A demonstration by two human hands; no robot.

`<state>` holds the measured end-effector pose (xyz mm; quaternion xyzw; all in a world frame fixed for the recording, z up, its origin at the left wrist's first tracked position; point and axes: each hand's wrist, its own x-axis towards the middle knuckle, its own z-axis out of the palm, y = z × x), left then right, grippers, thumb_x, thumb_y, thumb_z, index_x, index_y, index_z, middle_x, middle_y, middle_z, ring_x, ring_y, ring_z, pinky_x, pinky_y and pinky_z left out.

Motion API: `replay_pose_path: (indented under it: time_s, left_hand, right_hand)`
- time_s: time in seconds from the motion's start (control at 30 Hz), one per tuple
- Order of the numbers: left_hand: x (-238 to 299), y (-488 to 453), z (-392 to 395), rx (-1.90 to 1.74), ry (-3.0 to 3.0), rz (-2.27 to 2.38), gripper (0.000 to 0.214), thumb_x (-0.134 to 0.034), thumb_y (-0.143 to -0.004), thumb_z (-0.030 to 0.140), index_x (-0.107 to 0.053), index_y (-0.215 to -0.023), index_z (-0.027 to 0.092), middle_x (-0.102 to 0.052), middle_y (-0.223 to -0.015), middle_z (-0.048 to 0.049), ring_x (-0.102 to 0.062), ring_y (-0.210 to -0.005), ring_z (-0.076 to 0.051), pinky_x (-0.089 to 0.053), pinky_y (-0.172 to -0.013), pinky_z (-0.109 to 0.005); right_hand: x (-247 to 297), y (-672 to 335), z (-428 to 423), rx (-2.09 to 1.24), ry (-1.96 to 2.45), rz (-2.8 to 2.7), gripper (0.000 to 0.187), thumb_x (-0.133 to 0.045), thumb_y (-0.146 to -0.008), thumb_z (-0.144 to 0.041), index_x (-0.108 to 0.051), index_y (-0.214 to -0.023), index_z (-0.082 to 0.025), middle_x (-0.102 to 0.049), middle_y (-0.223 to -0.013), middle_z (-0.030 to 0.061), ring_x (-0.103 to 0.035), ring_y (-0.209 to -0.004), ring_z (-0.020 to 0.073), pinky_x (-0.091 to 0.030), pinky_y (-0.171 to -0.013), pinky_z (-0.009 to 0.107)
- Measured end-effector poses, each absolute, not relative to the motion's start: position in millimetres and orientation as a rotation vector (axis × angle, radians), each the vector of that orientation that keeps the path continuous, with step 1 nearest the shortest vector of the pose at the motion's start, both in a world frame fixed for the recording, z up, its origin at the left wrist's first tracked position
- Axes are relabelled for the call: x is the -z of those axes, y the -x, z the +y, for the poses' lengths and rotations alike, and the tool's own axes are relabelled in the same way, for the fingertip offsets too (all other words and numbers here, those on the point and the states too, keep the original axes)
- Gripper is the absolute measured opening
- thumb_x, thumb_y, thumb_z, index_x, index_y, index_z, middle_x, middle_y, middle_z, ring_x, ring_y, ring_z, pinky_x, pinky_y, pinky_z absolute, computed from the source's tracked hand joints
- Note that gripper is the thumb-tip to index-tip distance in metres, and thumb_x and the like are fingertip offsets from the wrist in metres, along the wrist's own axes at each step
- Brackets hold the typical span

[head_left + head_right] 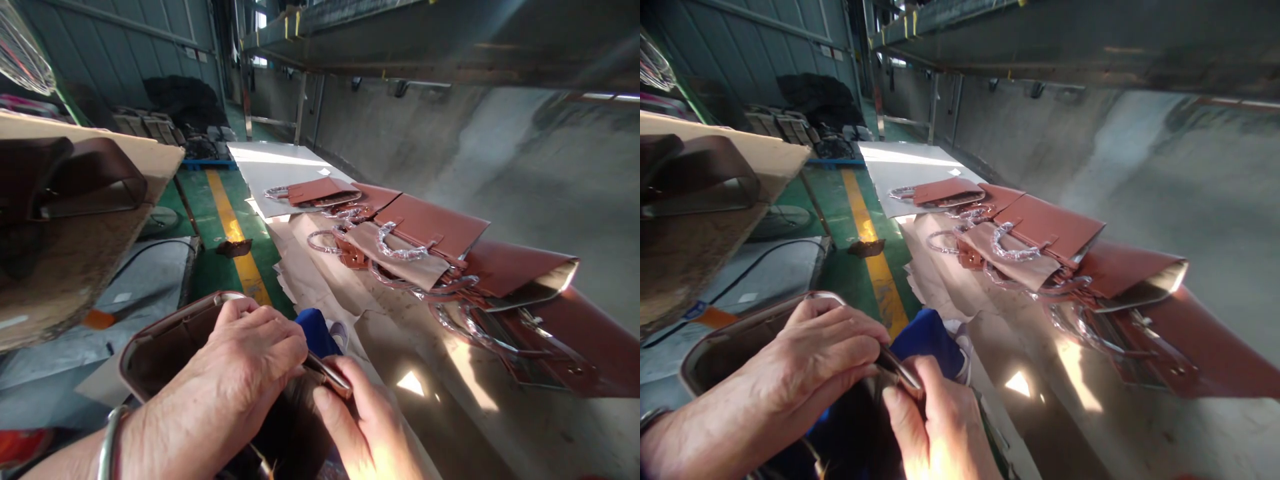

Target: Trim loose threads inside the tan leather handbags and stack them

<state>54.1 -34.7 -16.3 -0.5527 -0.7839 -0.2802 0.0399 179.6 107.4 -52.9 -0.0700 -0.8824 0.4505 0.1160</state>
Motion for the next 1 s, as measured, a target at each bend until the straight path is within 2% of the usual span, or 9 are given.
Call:
replay_pose_path:
  time_s: [0.07, 0.2, 0.4, 0.6, 0.77, 0.9, 1.0]
  left_hand:
    - [15, -54, -33, 0.835, 1.702, -2.394, 0.022, -0.042, -0.09, 0.016, -0.059, -0.078, 0.022, -0.059, -0.071, 0.0014, -0.052, -0.07, -0.015, -0.031, -0.079, -0.033]
    - [14, -55, -32, 0.824, 1.726, -2.396, 0.027, -0.037, -0.091, 0.017, -0.059, -0.075, 0.022, -0.058, -0.068, 0.0015, -0.049, -0.065, -0.014, -0.032, -0.078, -0.033]
    - [15, -55, -30, 0.856, 1.694, -2.446, 0.029, -0.037, -0.091, 0.017, -0.058, -0.071, 0.022, -0.059, -0.069, 0.002, -0.049, -0.065, -0.015, -0.029, -0.076, -0.034]
    - [7, -52, -30, 0.822, 1.723, -2.657, 0.028, -0.04, -0.089, 0.018, -0.055, -0.065, 0.02, -0.056, -0.067, 0.0026, -0.047, -0.063, -0.016, -0.025, -0.07, -0.036]
    - [16, -54, -28, 0.886, 1.647, -2.609, 0.029, -0.04, -0.09, 0.019, -0.055, -0.065, 0.02, -0.053, -0.064, 0.0027, -0.046, -0.062, -0.016, -0.024, -0.071, -0.037]
    - [19, -54, -28, 0.948, 1.626, -2.664, 0.02, -0.05, -0.085, 0.018, -0.054, -0.066, 0.02, -0.056, -0.066, 0.0037, -0.049, -0.066, -0.016, -0.027, -0.074, -0.036]
    - [14, -53, -32, 0.905, 1.664, -2.672, 0.01, -0.058, -0.08, 0.017, -0.057, -0.071, 0.022, -0.064, -0.084, 0.0034, -0.053, -0.082, -0.019, -0.028, -0.079, -0.038]
  right_hand:
    - [52, -178, 108, -1.258, 0.221, -2.563, 0.016, -0.044, -0.091, -0.034, -0.057, -0.097, -0.025, -0.063, -0.07, -0.0022, -0.061, -0.061, 0.0123, -0.047, -0.055, 0.018]
    - [50, -173, 109, -1.196, 0.242, -2.659, 0.022, -0.041, -0.091, -0.04, -0.057, -0.084, -0.027, -0.063, -0.067, -0.0016, -0.062, -0.063, 0.0153, -0.047, -0.052, 0.021]
    - [48, -168, 112, -1.138, 0.186, -2.801, 0.032, -0.036, -0.091, -0.045, -0.05, -0.07, -0.026, -0.058, -0.057, -0.0009, -0.054, -0.046, 0.0147, -0.039, -0.041, 0.025]
    - [46, -167, 115, -1.215, 0.168, -2.836, 0.034, -0.03, -0.094, -0.044, -0.051, -0.074, -0.025, -0.056, -0.06, 0.0009, -0.054, -0.051, 0.0151, -0.041, -0.044, 0.025]
    - [44, -166, 116, -1.19, 0.112, -2.853, 0.035, -0.031, -0.094, -0.042, -0.052, -0.072, -0.024, -0.054, -0.056, 0.0003, -0.054, -0.049, 0.0156, -0.039, -0.044, 0.025]
    - [49, -166, 114, -1.138, 0.083, -2.816, 0.035, -0.031, -0.094, -0.039, -0.055, -0.074, -0.022, -0.055, -0.056, 0.0013, -0.054, -0.05, 0.0149, -0.04, -0.047, 0.023]
    - [52, -167, 113, -1.107, 0.093, -2.784, 0.037, -0.031, -0.094, -0.039, -0.055, -0.072, -0.022, -0.055, -0.055, 0.0016, -0.053, -0.048, 0.0136, -0.038, -0.045, 0.022]
